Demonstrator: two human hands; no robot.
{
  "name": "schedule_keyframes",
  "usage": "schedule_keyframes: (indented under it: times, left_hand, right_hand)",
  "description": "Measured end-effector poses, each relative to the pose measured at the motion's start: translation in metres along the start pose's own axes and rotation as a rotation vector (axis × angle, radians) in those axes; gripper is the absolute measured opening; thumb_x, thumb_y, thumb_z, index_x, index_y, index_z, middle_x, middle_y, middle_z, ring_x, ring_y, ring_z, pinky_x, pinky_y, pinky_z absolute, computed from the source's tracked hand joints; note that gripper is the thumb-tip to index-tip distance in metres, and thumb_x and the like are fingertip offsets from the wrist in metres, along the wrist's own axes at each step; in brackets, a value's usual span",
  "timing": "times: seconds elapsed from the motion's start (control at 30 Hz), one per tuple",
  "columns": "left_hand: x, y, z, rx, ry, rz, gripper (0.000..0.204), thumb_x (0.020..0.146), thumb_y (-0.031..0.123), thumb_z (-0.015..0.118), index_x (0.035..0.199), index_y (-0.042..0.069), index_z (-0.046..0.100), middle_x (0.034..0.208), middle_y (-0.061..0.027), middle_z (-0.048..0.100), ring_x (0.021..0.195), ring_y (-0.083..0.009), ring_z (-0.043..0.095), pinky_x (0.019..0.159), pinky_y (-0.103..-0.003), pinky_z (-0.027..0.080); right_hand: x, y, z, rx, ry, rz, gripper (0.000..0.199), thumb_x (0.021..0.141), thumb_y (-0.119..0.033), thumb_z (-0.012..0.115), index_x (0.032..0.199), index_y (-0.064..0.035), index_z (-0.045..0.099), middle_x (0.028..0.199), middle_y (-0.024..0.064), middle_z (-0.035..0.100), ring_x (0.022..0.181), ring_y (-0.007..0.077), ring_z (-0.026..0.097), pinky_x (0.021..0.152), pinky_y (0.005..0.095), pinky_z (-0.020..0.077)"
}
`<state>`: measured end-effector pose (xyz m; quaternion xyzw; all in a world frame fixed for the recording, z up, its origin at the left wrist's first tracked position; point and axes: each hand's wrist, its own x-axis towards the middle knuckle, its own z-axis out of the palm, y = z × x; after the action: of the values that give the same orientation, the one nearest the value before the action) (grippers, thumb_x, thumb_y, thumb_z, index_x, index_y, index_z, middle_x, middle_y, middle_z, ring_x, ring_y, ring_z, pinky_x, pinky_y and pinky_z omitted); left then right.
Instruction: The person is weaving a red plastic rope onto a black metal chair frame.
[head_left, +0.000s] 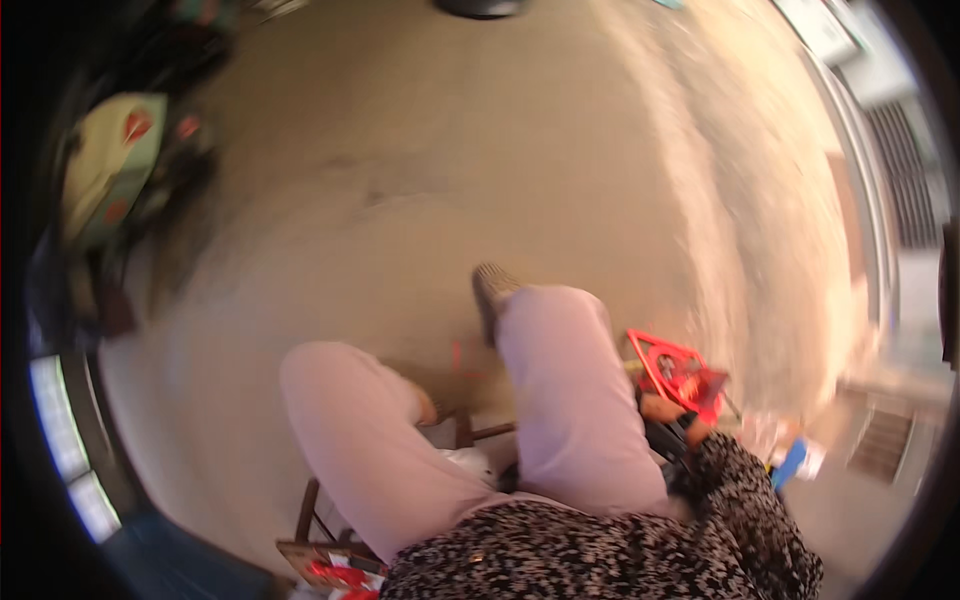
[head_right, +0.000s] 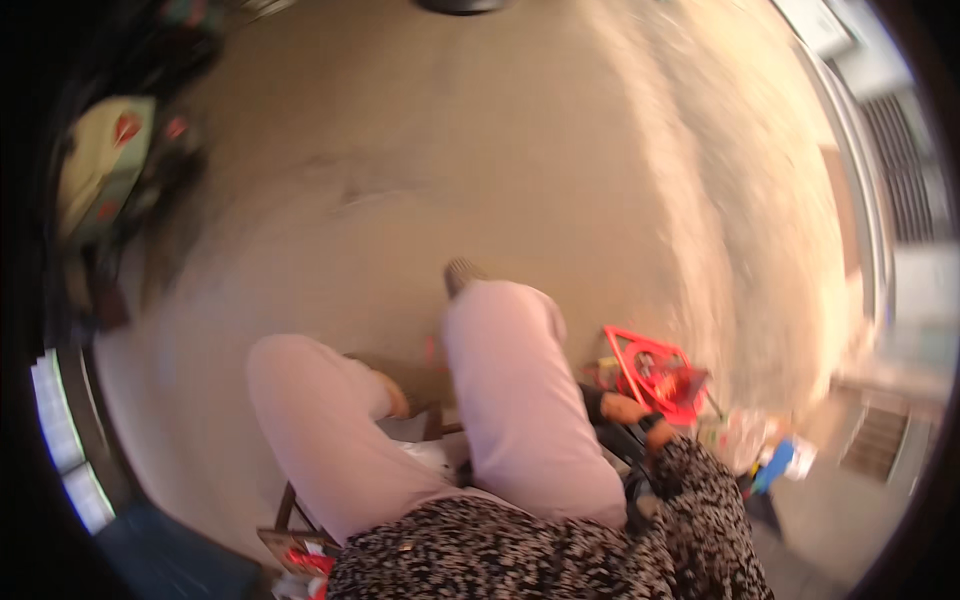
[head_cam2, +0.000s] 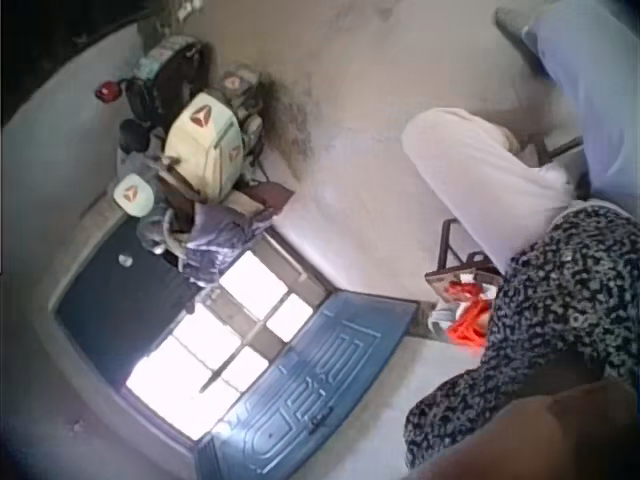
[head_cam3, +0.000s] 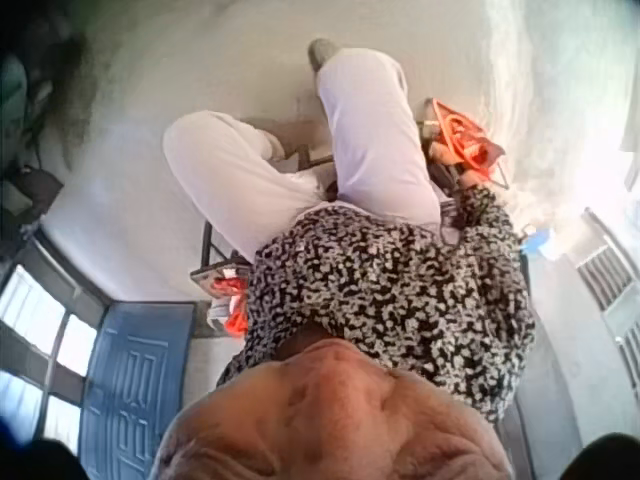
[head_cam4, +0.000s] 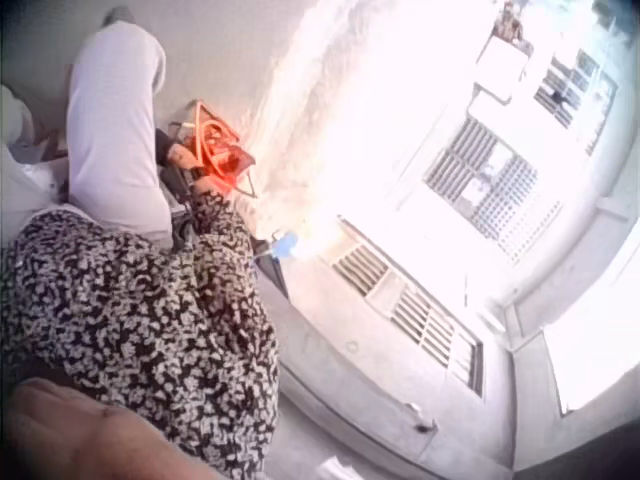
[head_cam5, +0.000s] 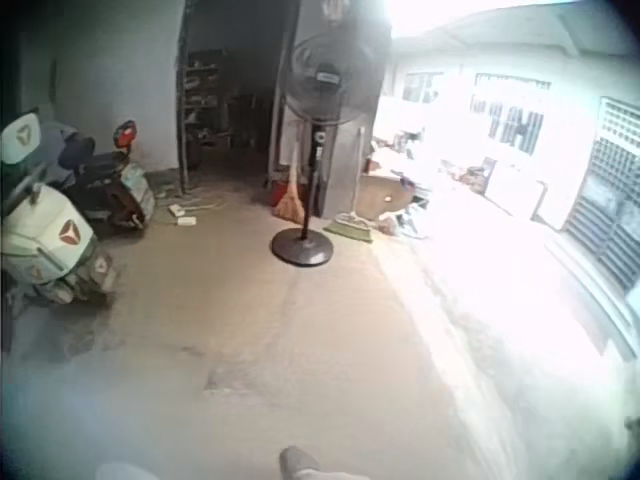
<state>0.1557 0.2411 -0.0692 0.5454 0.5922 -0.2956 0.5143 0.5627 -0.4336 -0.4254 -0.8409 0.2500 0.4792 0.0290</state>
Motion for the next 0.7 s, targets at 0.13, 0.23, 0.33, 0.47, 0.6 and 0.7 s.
schedule_keyframes:
  times: [0.13, 0.23, 0.33, 0.47, 0.6, 0.7]
  left_hand:
    - [0.004, 0.067, -0.038, 0.204, 0.091, 0.095, 0.035, 0.084, 0.030, 0.064, 0.104, 0.002, 0.062, 0.092, -0.0112, 0.068, 0.086, -0.0259, 0.064, 0.076, -0.034, 0.050]
    - [0.032, 0.111, -0.040, 0.249, 0.011, 0.177, 0.035, 0.084, 0.029, 0.064, 0.105, 0.002, 0.062, 0.092, -0.0108, 0.068, 0.086, -0.0251, 0.064, 0.076, -0.034, 0.050]
    - [0.040, 0.115, -0.024, 0.337, -0.061, 0.201, 0.034, 0.085, 0.029, 0.064, 0.105, 0.002, 0.062, 0.092, -0.0103, 0.068, 0.085, -0.0244, 0.065, 0.076, -0.033, 0.050]
    - [0.026, 0.114, -0.008, 0.386, -0.085, 0.228, 0.033, 0.085, 0.028, 0.063, 0.105, 0.002, 0.062, 0.093, -0.0098, 0.068, 0.085, -0.0234, 0.065, 0.075, -0.033, 0.051]
    - [0.022, 0.130, -0.025, 0.437, -0.073, 0.232, 0.032, 0.086, 0.027, 0.063, 0.106, 0.002, 0.062, 0.093, -0.0092, 0.068, 0.085, -0.0224, 0.065, 0.075, -0.033, 0.051]
    - [0.017, 0.130, -0.032, 0.452, -0.070, 0.215, 0.031, 0.086, 0.026, 0.062, 0.106, 0.003, 0.062, 0.093, -0.0088, 0.068, 0.084, -0.0217, 0.065, 0.075, -0.033, 0.051]
  right_hand:
    - [-0.152, -0.184, 0.053, 0.222, -0.020, -0.528, 0.013, 0.087, -0.017, 0.055, 0.096, -0.0108, 0.062, 0.091, 0.0043, 0.065, 0.078, 0.0118, 0.063, 0.065, 0.0266, 0.0515]
    - [-0.277, -0.259, -0.007, 0.631, 0.038, -0.796, 0.014, 0.089, -0.020, 0.057, 0.095, -0.0089, 0.062, 0.090, 0.0065, 0.065, 0.076, 0.0137, 0.064, 0.065, 0.0283, 0.0524]
    - [-0.326, -0.216, -0.021, 0.885, 0.015, -0.834, 0.018, 0.090, -0.024, 0.058, 0.095, -0.0070, 0.062, 0.088, 0.0087, 0.064, 0.074, 0.0156, 0.064, 0.064, 0.0301, 0.0534]
    - [-0.288, -0.137, -0.024, 1.401, -0.026, -0.465, 0.024, 0.090, -0.026, 0.059, 0.100, -0.0043, 0.059, 0.096, 0.0112, 0.063, 0.076, 0.0195, 0.064, 0.065, 0.0321, 0.0534]
    - [-0.261, -0.134, -0.038, 1.661, 0.120, -0.157, 0.046, 0.086, -0.042, 0.063, 0.111, -0.0055, 0.053, 0.105, 0.0137, 0.061, 0.085, 0.0237, 0.065, 0.068, 0.0344, 0.0538]
    - [-0.230, -0.136, -0.041, 1.795, -0.108, -0.171, 0.055, 0.083, -0.048, 0.065, 0.115, -0.0048, 0.052, 0.107, 0.0145, 0.060, 0.087, 0.0299, 0.060, 0.077, 0.0388, 0.0517]
